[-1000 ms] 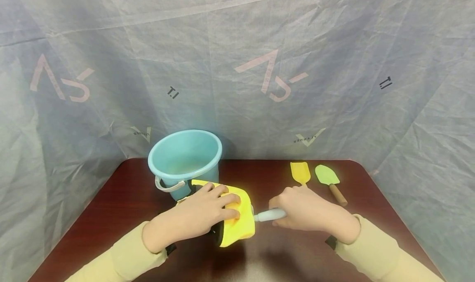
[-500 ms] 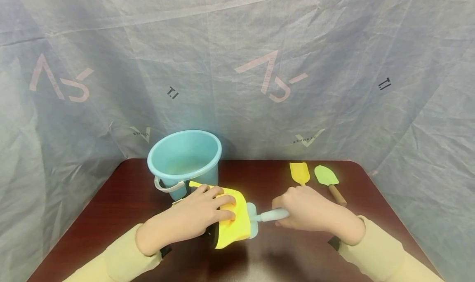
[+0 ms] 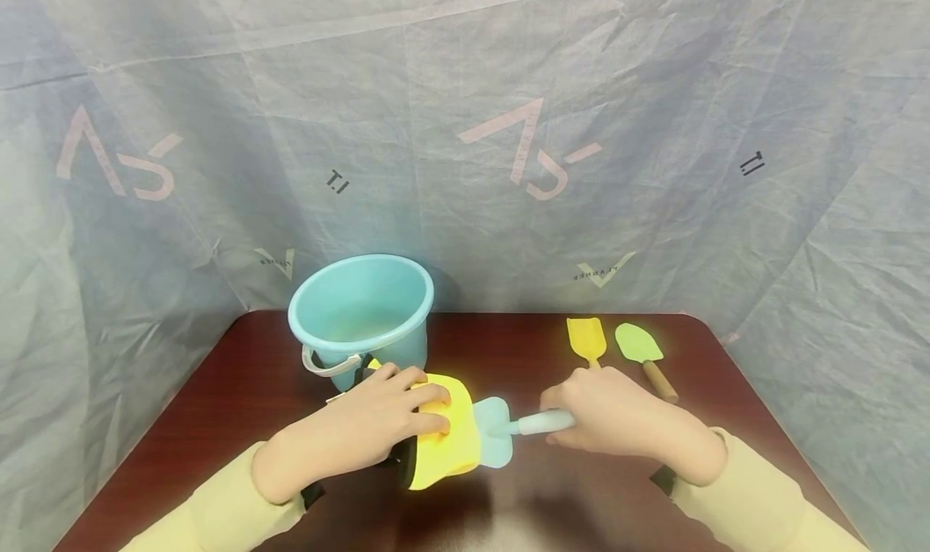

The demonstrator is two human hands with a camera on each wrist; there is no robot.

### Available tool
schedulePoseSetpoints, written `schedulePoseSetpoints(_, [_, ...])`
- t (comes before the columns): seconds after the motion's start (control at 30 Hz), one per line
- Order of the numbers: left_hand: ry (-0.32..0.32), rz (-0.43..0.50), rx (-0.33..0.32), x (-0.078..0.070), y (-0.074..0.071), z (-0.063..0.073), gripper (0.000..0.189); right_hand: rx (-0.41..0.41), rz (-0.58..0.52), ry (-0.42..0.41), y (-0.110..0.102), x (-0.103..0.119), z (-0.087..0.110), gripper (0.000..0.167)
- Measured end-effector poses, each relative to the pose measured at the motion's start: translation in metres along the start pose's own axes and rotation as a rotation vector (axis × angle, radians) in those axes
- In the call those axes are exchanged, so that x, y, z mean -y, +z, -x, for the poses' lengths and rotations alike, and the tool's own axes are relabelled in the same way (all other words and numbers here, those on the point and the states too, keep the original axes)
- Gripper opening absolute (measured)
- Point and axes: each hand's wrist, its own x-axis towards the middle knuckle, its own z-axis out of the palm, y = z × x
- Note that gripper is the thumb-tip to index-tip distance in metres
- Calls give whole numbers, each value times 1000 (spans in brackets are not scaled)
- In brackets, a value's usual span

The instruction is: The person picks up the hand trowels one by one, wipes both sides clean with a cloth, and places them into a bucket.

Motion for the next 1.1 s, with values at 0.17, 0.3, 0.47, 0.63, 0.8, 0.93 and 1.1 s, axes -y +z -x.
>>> schedulePoseSetpoints(0.17, [-8,7,-5,4,-2,7,46,-11,17,14,-1,-2,2,22])
schedulePoseSetpoints(0.3, [-13,5,-36,7,-1,12,44,-12,17,14,-3,-5,3,21])
schedulePoseSetpoints(0.47, [-10,10,-97,11,1,19,43,-20,-8,-8,-3,-7,4,20])
schedulePoseSetpoints(0.63, [-15,13,-141,14,3,25,43,-29,-47,-34,-4,-11,6,22])
schedulePoseSetpoints(0.8, [-43,43,-127,15,4,29,46,-25,-77,-37,-3,-13,8,21])
schedulePoseSetpoints(0.93, [-65,73,-116,15,3,34,48,-31,-86,-44,-3,-14,8,21])
schedulePoseSetpoints(1.1, [-78,102,-111,14,4,41,50,-42,-81,-49,-3,-14,9,23])
